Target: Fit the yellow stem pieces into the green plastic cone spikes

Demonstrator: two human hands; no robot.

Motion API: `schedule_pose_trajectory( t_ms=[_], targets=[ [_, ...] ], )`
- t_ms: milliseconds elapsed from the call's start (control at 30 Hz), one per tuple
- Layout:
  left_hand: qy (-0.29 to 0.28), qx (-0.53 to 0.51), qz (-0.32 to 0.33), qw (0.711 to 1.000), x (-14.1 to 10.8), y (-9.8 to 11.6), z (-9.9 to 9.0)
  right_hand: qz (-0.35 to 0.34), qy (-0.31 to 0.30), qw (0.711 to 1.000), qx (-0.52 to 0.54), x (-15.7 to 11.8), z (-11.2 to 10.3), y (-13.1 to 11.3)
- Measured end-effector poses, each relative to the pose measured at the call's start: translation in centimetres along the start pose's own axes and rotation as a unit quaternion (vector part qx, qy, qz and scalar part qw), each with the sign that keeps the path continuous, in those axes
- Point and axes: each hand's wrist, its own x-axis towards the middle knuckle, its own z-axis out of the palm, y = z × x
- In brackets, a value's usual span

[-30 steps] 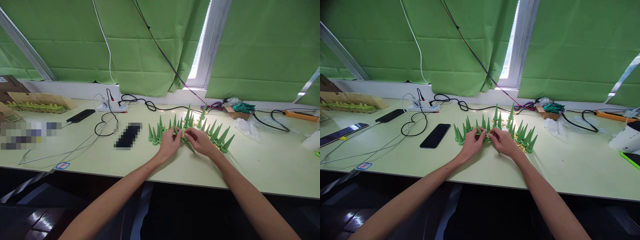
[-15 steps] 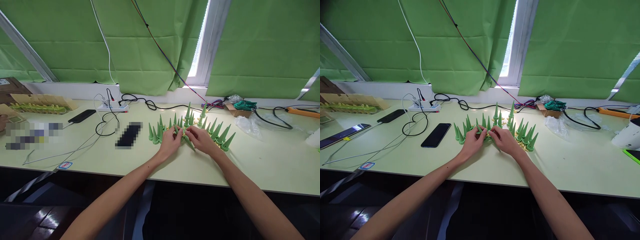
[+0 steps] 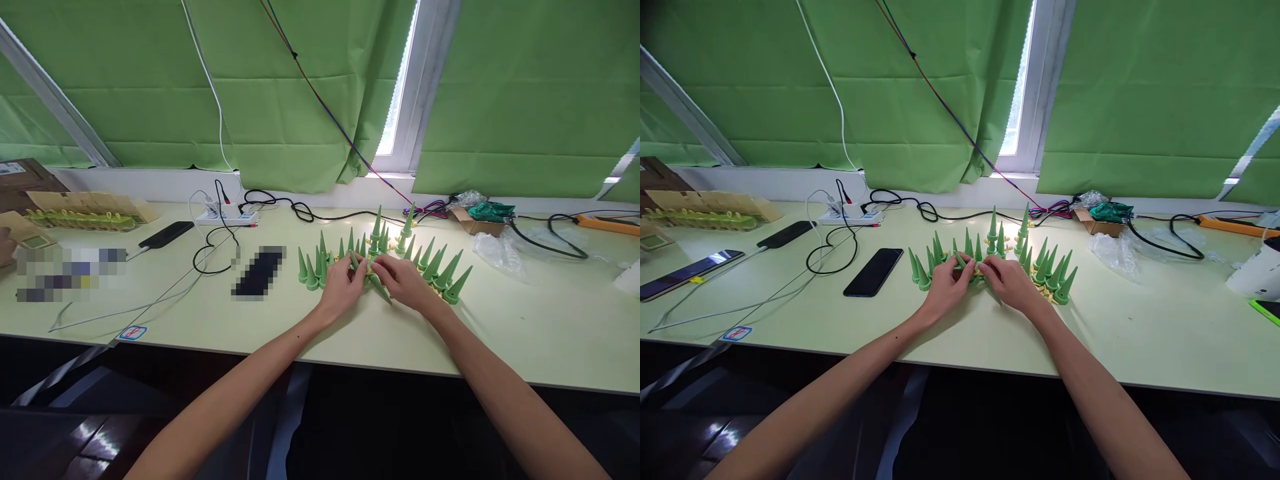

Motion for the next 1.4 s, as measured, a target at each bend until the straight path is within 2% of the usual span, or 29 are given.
schedule_pose_trajectory(
  t_ms=[200, 467, 767, 1100, 1400],
  targets=[
    [0.014, 0.012, 0.006, 1.0, 0.1, -0.1, 0.0, 0.004, -0.016, 0.999, 0.029, -0.2, -0.2, -0.4],
    [-0.008, 0.015, 0.016, 1.0, 0.0, 0.0, 0.0, 0.009, -0.011, 0.999, -0.036, 0.1, 0.3, 0.5],
    [0.02, 0.027, 0.012, 0.999, 0.2, -0.1, 0.0, -0.003, -0.015, 1.0, 0.015, -0.1, -0.1, -0.3],
    [-0.012, 0.026, 0.029, 0.999, 0.0, 0.0, 0.0, 0.002, -0.02, 0.999, -0.043, 0.2, 0.4, 0.6],
    [0.022, 0.031, 0.015, 0.999, 0.2, -0.2, -0.1, 0.001, -0.025, 1.0, 0.014, -0.1, 0.0, -0.3]
  ],
)
